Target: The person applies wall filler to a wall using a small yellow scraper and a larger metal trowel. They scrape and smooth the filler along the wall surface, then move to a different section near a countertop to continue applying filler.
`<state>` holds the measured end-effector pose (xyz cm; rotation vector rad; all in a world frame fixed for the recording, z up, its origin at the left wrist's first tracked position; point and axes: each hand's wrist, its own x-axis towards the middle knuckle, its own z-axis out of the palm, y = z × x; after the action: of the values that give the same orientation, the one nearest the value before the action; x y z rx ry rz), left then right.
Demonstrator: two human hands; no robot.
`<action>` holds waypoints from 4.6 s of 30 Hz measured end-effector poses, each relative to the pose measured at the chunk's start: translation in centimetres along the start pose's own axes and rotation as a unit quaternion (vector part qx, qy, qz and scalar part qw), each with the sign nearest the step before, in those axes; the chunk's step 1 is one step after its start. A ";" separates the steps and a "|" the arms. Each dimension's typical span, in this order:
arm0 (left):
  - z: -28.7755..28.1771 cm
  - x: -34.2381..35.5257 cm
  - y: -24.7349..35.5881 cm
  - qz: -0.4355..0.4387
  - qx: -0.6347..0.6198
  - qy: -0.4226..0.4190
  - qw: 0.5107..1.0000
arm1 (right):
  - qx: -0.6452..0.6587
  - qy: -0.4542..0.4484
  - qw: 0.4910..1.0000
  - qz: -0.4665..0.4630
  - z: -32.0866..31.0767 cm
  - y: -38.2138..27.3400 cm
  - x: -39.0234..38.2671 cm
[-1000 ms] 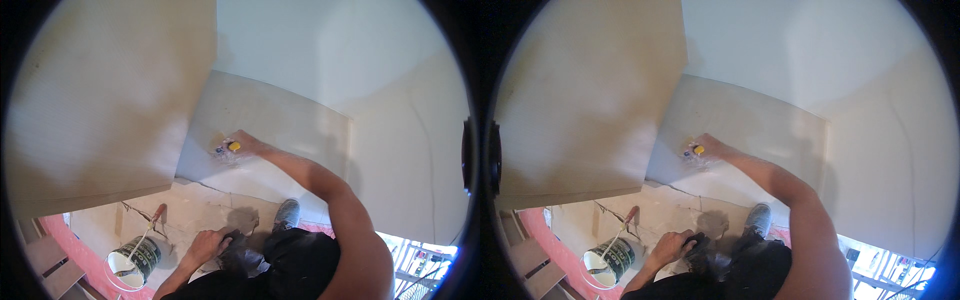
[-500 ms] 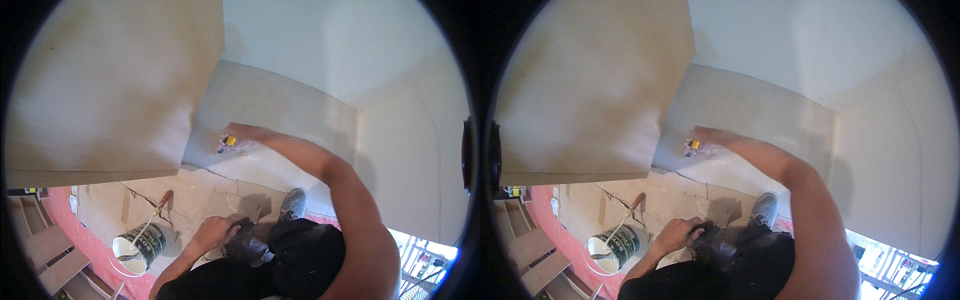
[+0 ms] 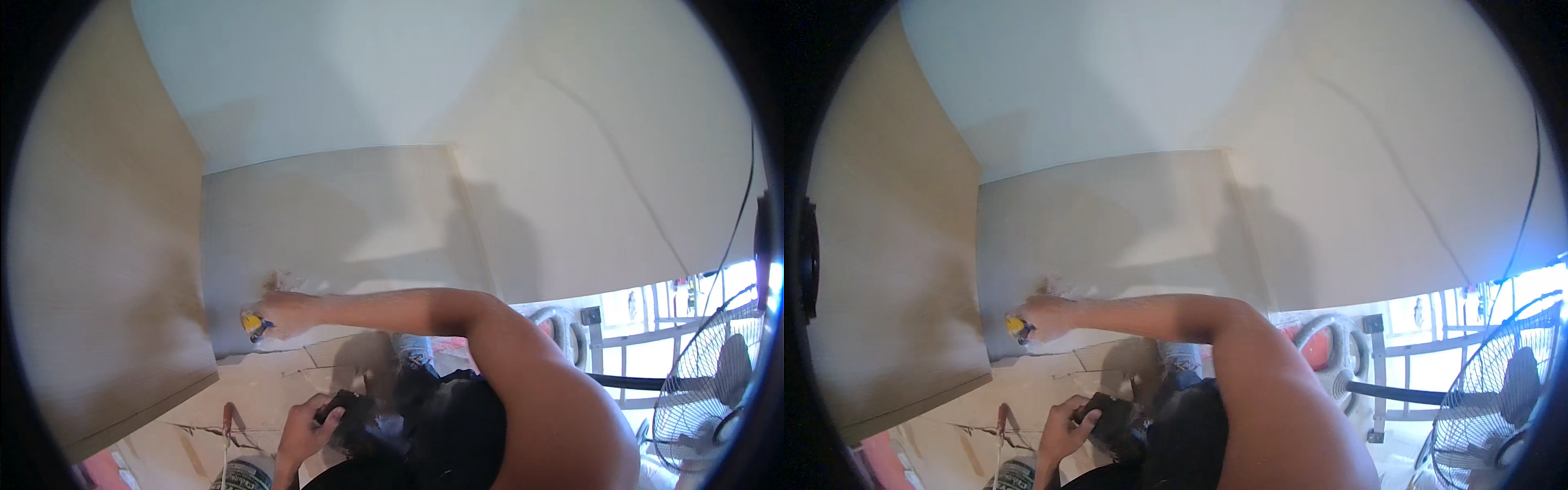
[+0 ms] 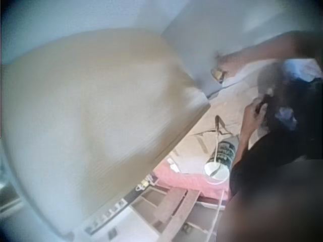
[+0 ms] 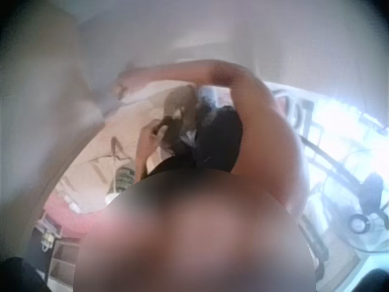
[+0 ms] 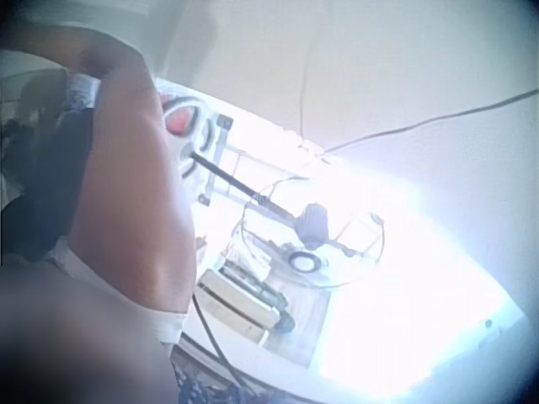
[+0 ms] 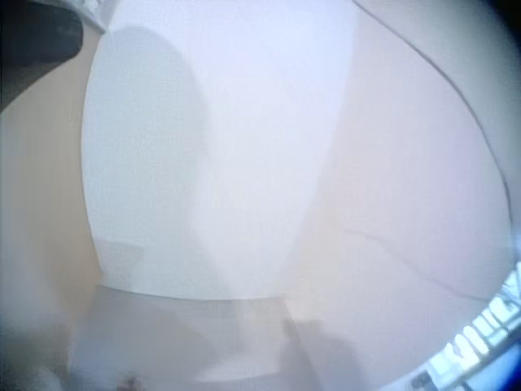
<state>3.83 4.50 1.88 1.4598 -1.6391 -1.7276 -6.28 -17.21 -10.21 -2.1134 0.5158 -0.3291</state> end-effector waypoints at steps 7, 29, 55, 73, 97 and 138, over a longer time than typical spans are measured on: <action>0.4 3.4 0.7 0.018 -0.497 0.199 0.844 | 0.172 0.018 0.956 0.237 8.4 -1.1 -17.5; 4.1 7.3 -4.0 -0.123 -0.535 0.149 0.823 | 0.435 0.282 0.699 0.493 -4.0 -8.2 -12.8; 7.4 9.3 -10.8 -0.021 0.405 -0.016 0.914 | 0.327 0.742 0.367 0.457 -26.9 24.2 -29.4; 7.7 10.1 -10.0 -0.079 0.419 -0.057 0.903 | 0.270 0.622 0.495 0.544 -30.3 25.2 -29.8; 8.1 9.9 -10.5 -0.085 0.420 -0.070 0.901 | 0.026 0.388 0.636 0.666 -34.3 27.0 -31.9; 8.2 10.0 -10.7 -0.063 0.446 -0.049 0.891 | -0.103 0.309 0.797 0.509 -32.6 26.5 -19.6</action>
<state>-2.92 3.63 -13.45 1.8772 -2.6412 -1.1126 -43.31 -44.62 -15.02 -1.5619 2.0301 -0.3187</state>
